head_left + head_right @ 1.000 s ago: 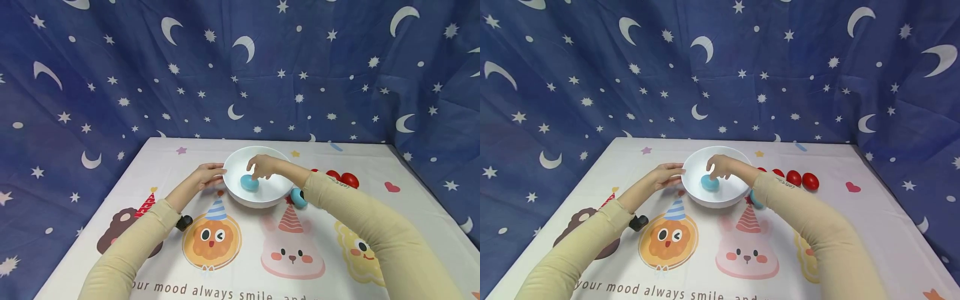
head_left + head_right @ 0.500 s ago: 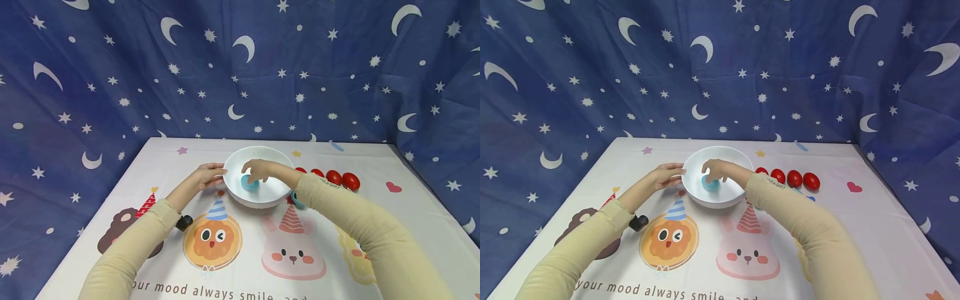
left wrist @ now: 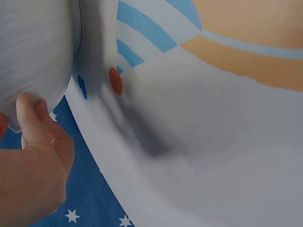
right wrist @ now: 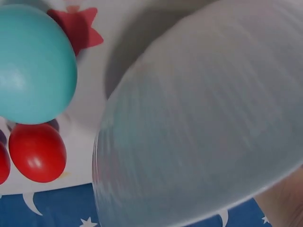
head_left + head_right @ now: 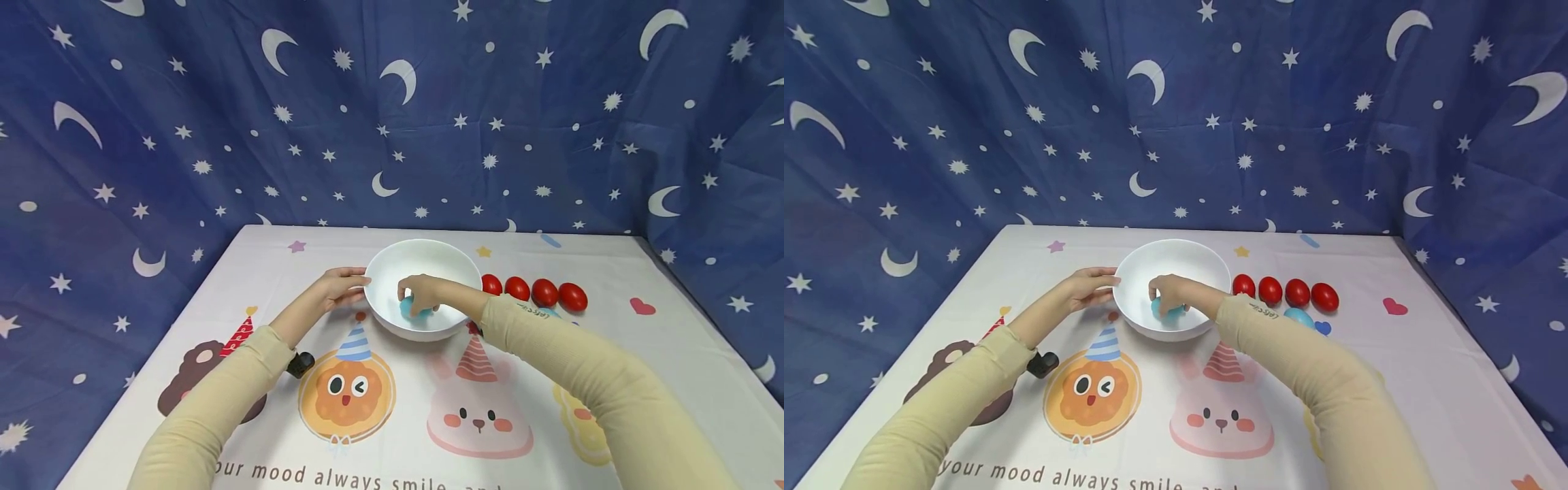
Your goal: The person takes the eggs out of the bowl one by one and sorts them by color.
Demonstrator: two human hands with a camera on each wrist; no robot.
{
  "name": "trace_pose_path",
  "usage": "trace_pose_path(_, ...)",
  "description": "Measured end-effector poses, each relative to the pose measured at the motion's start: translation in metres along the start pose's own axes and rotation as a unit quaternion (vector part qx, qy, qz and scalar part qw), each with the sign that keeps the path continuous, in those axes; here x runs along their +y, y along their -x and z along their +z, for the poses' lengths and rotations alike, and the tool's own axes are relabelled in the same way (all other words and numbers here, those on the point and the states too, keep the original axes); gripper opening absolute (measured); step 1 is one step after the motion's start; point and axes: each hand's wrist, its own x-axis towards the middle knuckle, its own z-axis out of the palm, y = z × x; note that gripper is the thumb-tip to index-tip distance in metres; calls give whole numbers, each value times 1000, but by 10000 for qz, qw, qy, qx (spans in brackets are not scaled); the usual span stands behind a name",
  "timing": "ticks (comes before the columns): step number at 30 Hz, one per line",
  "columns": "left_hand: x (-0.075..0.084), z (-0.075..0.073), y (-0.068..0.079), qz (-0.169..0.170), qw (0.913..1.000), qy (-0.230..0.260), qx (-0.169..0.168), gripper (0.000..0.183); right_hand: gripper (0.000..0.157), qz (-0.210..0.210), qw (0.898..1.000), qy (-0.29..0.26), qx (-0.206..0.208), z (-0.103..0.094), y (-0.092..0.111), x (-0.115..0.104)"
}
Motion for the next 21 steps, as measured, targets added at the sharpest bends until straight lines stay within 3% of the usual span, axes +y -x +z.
trace_pose_path(11,3,3,-2,-49,10000,48,19,49,34,-104,9991,147,381,-2,6,3)
trace_pose_path(21,1,1,1,-73,10000,22,29,51,35,-192,9986,-107,472,-1,8,8)
